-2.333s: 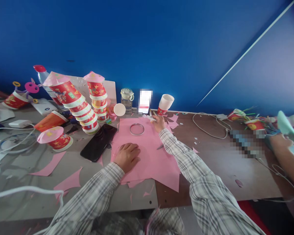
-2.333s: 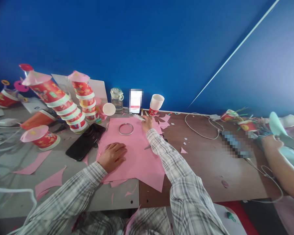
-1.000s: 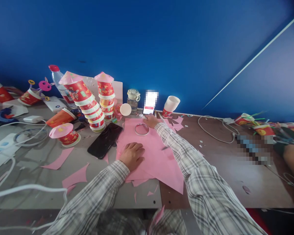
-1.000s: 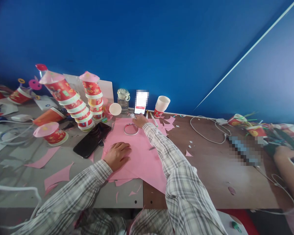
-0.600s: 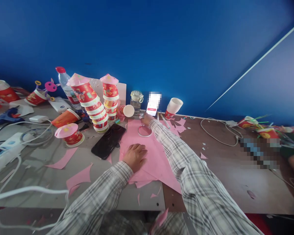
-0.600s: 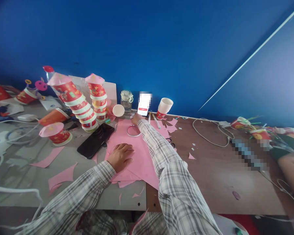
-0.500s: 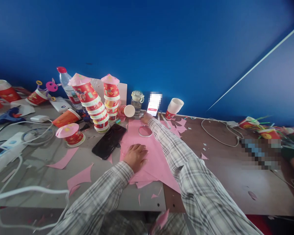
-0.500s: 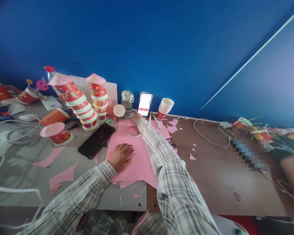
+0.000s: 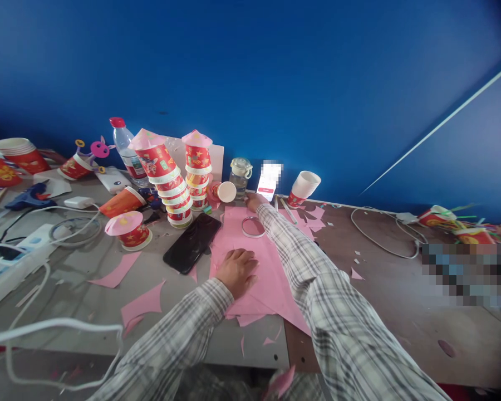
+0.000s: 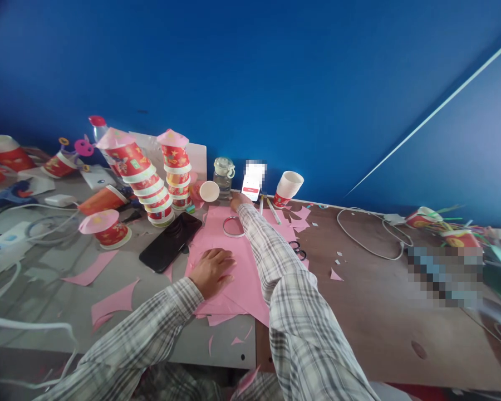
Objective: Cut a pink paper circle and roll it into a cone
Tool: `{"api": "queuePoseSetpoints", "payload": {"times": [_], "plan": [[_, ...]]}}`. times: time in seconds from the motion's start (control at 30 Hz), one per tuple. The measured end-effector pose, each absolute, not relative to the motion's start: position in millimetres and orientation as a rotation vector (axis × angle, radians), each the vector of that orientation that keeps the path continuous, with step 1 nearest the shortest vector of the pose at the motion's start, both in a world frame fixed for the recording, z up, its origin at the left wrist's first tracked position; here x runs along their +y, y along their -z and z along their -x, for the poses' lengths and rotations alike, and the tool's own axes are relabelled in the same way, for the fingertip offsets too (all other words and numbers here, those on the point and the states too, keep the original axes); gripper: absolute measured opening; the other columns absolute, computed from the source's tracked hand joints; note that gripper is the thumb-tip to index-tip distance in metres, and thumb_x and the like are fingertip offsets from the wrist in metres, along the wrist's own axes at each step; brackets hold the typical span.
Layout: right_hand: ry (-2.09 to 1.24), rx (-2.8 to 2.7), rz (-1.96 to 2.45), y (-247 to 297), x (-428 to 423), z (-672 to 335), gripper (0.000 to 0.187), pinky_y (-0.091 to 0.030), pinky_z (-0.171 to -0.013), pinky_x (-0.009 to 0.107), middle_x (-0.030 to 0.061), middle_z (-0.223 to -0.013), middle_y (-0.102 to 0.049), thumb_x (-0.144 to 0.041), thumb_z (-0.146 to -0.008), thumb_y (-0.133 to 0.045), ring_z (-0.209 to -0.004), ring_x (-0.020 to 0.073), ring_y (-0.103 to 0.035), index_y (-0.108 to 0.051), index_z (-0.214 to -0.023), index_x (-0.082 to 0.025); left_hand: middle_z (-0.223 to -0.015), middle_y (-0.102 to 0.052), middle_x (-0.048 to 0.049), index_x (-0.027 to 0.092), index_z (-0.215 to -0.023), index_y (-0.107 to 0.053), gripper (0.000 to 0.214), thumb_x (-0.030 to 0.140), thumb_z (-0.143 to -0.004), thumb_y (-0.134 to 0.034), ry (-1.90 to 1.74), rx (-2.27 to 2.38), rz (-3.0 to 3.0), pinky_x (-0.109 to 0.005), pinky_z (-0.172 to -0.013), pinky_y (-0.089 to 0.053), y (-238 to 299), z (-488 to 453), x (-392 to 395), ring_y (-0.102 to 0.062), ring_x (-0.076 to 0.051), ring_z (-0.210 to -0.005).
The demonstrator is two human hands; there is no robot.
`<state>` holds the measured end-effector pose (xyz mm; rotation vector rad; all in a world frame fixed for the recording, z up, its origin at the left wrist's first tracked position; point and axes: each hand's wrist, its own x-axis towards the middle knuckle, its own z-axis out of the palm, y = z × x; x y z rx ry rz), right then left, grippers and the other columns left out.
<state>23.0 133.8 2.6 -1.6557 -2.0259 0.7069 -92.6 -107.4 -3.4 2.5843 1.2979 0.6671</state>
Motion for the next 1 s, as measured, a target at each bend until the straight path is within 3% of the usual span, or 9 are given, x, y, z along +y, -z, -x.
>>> {"api": "queuePoseSetpoints", "payload": {"times": [0.13, 0.23, 0.3, 0.4, 0.6, 0.77, 0.87, 0.93, 1.0], "plan": [[-0.664, -2.21, 1.87, -0.5, 133.0, -40.5, 0.044, -0.074, -0.124, 0.059, 0.0141, -0.166, -0.082, -0.045, -0.121, -0.088, -0.145, 0.0344, -0.083, -0.083, -0.159, -0.023, -0.108, -0.053, -0.0042, 0.025, -0.098, -0.052, 0.031, 0.039, -0.071, -0.055, -0.646, 1.303, -2.599, -0.044, -0.08, -0.038, 4.3, 92.4, -107.4, -0.045, -0.025, -0.096], [-0.607, -2.305, 1.9, -1.5, 127.1, -55.1, 0.04, -0.064, -0.132, 0.042, 0.0151, -0.171, -0.08, -0.031, -0.126, -0.077, -0.15, 0.0299, -0.082, -0.087, -0.164, -0.023, -0.108, -0.053, -0.0042, 0.024, -0.098, -0.053, 0.031, 0.039, -0.071, -0.054, -0.637, 1.317, -2.598, -0.043, -0.08, -0.038, 3.9, 91.9, -107.5, -0.045, -0.024, -0.097], [-0.58, -2.347, 1.904, -1.4, 122.6, -65.2, 0.044, -0.06, -0.128, 0.031, 0.015, -0.173, -0.079, -0.027, -0.128, -0.07, -0.147, 0.0266, -0.083, -0.088, -0.168, -0.024, -0.108, -0.054, -0.004, 0.024, -0.097, -0.053, 0.03, 0.039, -0.071, -0.054, -0.631, 1.324, -2.597, -0.043, -0.081, -0.038, 3.4, 91.5, -107.5, -0.045, -0.024, -0.096], [-0.555, -2.375, 1.89, -0.6, 117.8, -79.2, 0.051, -0.061, -0.121, 0.029, 0.0141, -0.171, -0.082, -0.028, -0.127, -0.07, -0.137, 0.025, -0.085, -0.082, -0.177, -0.024, -0.108, -0.054, -0.004, 0.024, -0.096, -0.053, 0.029, 0.037, -0.071, -0.055, -0.63, 1.313, -2.604, -0.043, -0.081, -0.037, 2.9, 91.4, -107.1, -0.045, -0.024, -0.097], [-0.545, -2.33, 1.894, -2.5, 112.0, -93.1, 0.075, -0.063, -0.122, 0.034, 0.0166, -0.155, -0.093, -0.026, -0.124, -0.073, -0.136, 0.0267, -0.087, -0.056, -0.197, -0.018, -0.107, -0.054, -0.005, 0.024, -0.096, -0.054, 0.029, 0.036, -0.071, -0.055, -0.636, 1.295, -2.589, -0.043, -0.082, -0.037, 3.9, 92.5, -105.6, -0.045, -0.024, -0.097], [-0.532, -2.296, 1.932, -6.5, 104.6, -90.5, 0.057, -0.061, -0.128, 0.033, 0.0179, -0.163, -0.091, -0.024, -0.123, -0.075, -0.148, 0.0285, -0.085, -0.075, -0.179, -0.014, -0.107, -0.054, -0.0054, 0.024, -0.097, -0.054, 0.028, 0.035, -0.071, -0.055, -0.643, 1.294, -2.576, -0.043, -0.083, -0.037, 4.4, 92.5, -105.6, -0.045, -0.024, -0.098], [-0.536, -2.282, 1.974, -7.8, 102.9, -87.9, 0.049, -0.066, -0.131, 0.047, 0.0176, -0.163, -0.089, -0.033, -0.124, -0.079, -0.148, 0.0315, -0.085, -0.079, -0.17, -0.016, -0.107, -0.054, -0.0047, 0.024, -0.096, -0.054, 0.028, 0.036, -0.07, -0.055, -0.66, 1.292, -2.581, -0.043, -0.082, -0.037, 4.7, 91.9, -105.6, -0.045, -0.024, -0.097], [-0.54, -2.276, 2.001, -8.4, 104.0, -85.0, 0.047, -0.073, -0.125, 0.057, 0.015, -0.161, -0.087, -0.044, -0.123, -0.086, -0.143, 0.0332, -0.086, -0.081, -0.162, -0.02, -0.107, -0.055, -0.0044, 0.024, -0.095, -0.054, 0.028, 0.036, -0.07, -0.056, -0.669, 1.292, -2.589, -0.043, -0.082, -0.038, 4.7, 91.6, -105.6, -0.045, -0.024, -0.097], [-0.534, -2.275, 2.016, -9.6, 106.1, -80.3, 0.048, -0.077, -0.118, 0.06, 0.0133, -0.161, -0.084, -0.05, -0.12, -0.089, -0.139, 0.0334, -0.086, -0.081, -0.158, -0.022, -0.106, -0.055, -0.0041, 0.024, -0.095, -0.054, 0.028, 0.035, -0.069, -0.057, -0.67, 1.295, -2.597, -0.043, -0.082, -0.038, 4.2, 91.5, -105.6, -0.046, -0.024, -0.097]]}}
